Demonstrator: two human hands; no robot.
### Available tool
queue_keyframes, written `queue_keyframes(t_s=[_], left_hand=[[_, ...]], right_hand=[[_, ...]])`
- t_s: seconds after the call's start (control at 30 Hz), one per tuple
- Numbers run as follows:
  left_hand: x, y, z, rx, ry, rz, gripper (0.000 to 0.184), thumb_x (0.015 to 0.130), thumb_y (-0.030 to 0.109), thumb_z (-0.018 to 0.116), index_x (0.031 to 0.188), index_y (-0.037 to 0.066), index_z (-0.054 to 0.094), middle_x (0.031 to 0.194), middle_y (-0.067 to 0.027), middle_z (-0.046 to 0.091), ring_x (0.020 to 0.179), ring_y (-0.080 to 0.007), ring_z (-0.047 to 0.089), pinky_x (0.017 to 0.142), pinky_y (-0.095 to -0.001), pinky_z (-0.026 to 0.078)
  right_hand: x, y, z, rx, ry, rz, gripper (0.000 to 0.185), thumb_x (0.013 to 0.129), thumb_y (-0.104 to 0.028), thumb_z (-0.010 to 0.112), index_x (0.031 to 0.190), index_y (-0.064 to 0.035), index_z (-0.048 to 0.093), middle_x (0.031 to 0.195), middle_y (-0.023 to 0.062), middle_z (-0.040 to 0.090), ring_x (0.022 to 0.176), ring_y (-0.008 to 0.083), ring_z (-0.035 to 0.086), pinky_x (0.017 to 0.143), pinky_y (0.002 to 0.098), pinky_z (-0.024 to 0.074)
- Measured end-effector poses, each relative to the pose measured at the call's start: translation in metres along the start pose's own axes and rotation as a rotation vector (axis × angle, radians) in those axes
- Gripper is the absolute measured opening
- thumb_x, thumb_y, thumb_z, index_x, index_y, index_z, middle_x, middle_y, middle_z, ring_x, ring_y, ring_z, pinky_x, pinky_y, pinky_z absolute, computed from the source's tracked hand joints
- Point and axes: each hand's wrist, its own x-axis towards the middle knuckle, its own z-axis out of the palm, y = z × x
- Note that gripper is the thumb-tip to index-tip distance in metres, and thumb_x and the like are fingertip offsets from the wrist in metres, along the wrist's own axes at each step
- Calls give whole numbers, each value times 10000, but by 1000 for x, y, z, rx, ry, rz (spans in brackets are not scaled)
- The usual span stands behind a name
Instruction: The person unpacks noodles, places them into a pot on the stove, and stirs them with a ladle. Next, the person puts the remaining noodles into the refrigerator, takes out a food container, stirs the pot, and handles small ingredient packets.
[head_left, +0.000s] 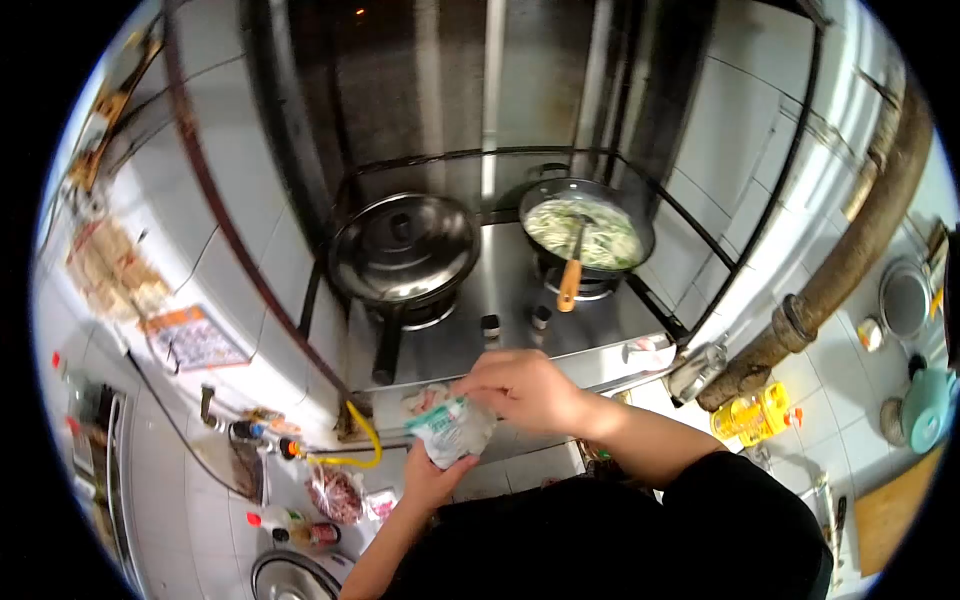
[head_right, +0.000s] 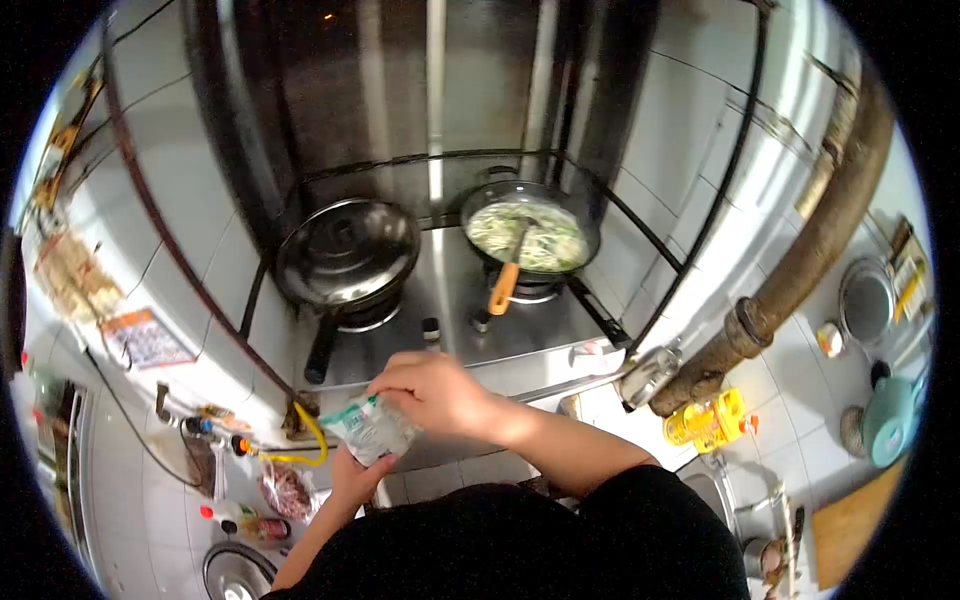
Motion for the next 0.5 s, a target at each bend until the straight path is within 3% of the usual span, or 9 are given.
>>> queue_keyframes(t_s=[0.07,0.13,0.17,0.23,0.27,0.37,0.5], left_hand=[[22,32,21,52,-44,34,599,744,137,790,1249,4,494,1178,-116,617,1072,-201,591,932,-336,450],[48,35,34,261,-46,174,496,802,141,738,1222,0,514,1163,-120,629,1062,-196,598,917,-320,458],[58,53,42,141,-72,124,493,802,137,736,1219,-3,514,1145,-119,636,1042,-193,606,900,-317,468],[85,105,65,-96,-119,7,488,800,130,733,1214,-10,515,1110,-115,651,1001,-187,623,867,-312,487],[104,113,69,7,-134,98,447,816,122,714,1201,-11,530,1064,-106,669,925,-174,643,818,-297,508],[159,161,94,93,-271,106,363,861,112,665,1181,-16,552,970,-94,672,834,-158,654,585,-297,560],[233,181,129,208,-331,16,348,876,140,655,1184,4,565,1021,-87,657,833,-173,657,610,-306,576]], right_hand=[[-16,10,-29,-74,191,-41,187,813,9,641,996,-4,675,857,128,631,750,251,620,662,326,503],[-38,13,-63,-74,295,157,218,817,-11,659,1035,-23,665,960,108,633,780,177,624,645,289,515],[-50,17,-78,-81,373,219,228,817,-20,667,1044,-30,662,995,104,632,791,162,625,644,276,520],[-81,36,-106,-215,474,286,220,806,-95,698,1024,-77,671,992,127,636,812,276,648,700,336,543],[-100,57,-115,-392,521,211,212,791,-102,705,999,-70,676,1004,129,634,827,303,639,721,354,537],[-143,78,-143,-704,520,340,217,771,-119,708,975,-50,680,1041,138,623,964,327,591,848,389,490],[-175,103,-159,-878,471,551,340,779,-194,708,1078,-47,644,1112,164,591,1006,349,574,888,407,475]])
